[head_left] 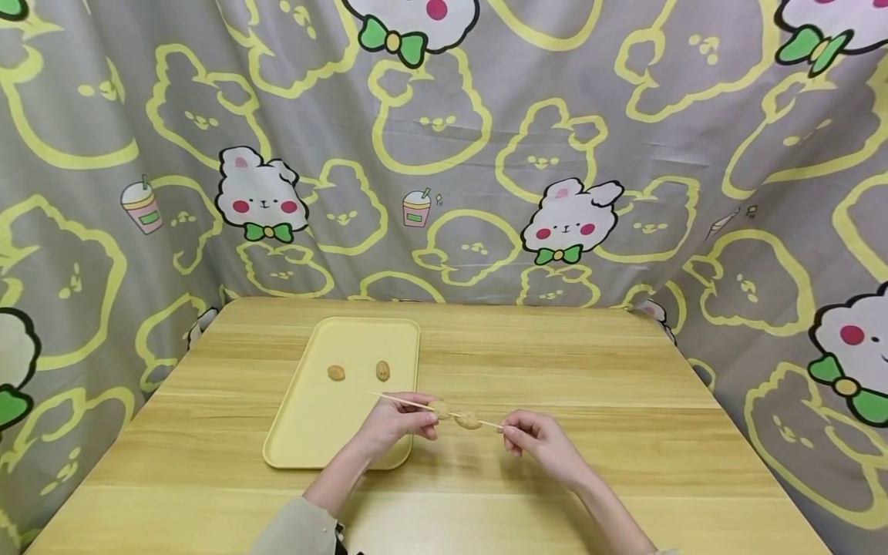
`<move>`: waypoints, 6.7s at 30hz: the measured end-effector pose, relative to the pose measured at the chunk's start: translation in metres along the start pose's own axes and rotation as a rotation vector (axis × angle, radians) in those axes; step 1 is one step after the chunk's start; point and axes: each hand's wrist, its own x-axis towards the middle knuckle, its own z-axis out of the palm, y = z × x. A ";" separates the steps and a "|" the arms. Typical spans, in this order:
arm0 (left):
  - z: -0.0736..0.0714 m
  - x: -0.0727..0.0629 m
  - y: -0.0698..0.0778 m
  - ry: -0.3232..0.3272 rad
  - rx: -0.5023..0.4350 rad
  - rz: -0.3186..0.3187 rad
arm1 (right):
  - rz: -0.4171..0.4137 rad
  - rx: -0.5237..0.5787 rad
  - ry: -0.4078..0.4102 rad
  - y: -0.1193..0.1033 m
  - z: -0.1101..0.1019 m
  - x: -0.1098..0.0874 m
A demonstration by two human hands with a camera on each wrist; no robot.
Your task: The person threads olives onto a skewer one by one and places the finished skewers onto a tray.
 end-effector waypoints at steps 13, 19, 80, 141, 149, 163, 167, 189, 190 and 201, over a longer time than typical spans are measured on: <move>0.001 -0.001 -0.003 -0.017 0.021 0.002 | 0.097 -0.050 0.038 -0.005 0.005 0.001; 0.002 -0.001 -0.004 0.016 -0.002 -0.018 | 0.104 -0.048 0.072 -0.004 0.007 0.002; -0.162 -0.003 0.010 0.476 0.779 -0.189 | 0.095 -0.072 0.214 0.004 -0.028 -0.022; -0.019 0.003 0.064 0.150 0.209 0.078 | -0.022 -0.105 0.193 -0.018 -0.051 -0.034; -0.017 0.003 0.066 0.164 0.259 0.052 | 0.017 -0.130 0.199 -0.017 -0.051 -0.032; -0.021 0.003 0.062 0.156 0.305 0.046 | 0.017 -0.119 0.181 -0.013 -0.048 -0.030; -0.022 0.002 0.062 0.130 0.304 0.059 | 0.027 -0.150 0.181 -0.014 -0.048 -0.029; -0.022 -0.004 0.058 0.023 0.231 0.327 | 0.023 -0.143 0.139 -0.018 -0.044 -0.022; -0.022 -0.004 0.058 0.021 0.231 0.332 | 0.020 -0.145 0.138 -0.018 -0.044 -0.022; -0.019 -0.003 0.057 0.030 0.254 0.349 | -0.005 -0.136 0.147 -0.015 -0.042 -0.017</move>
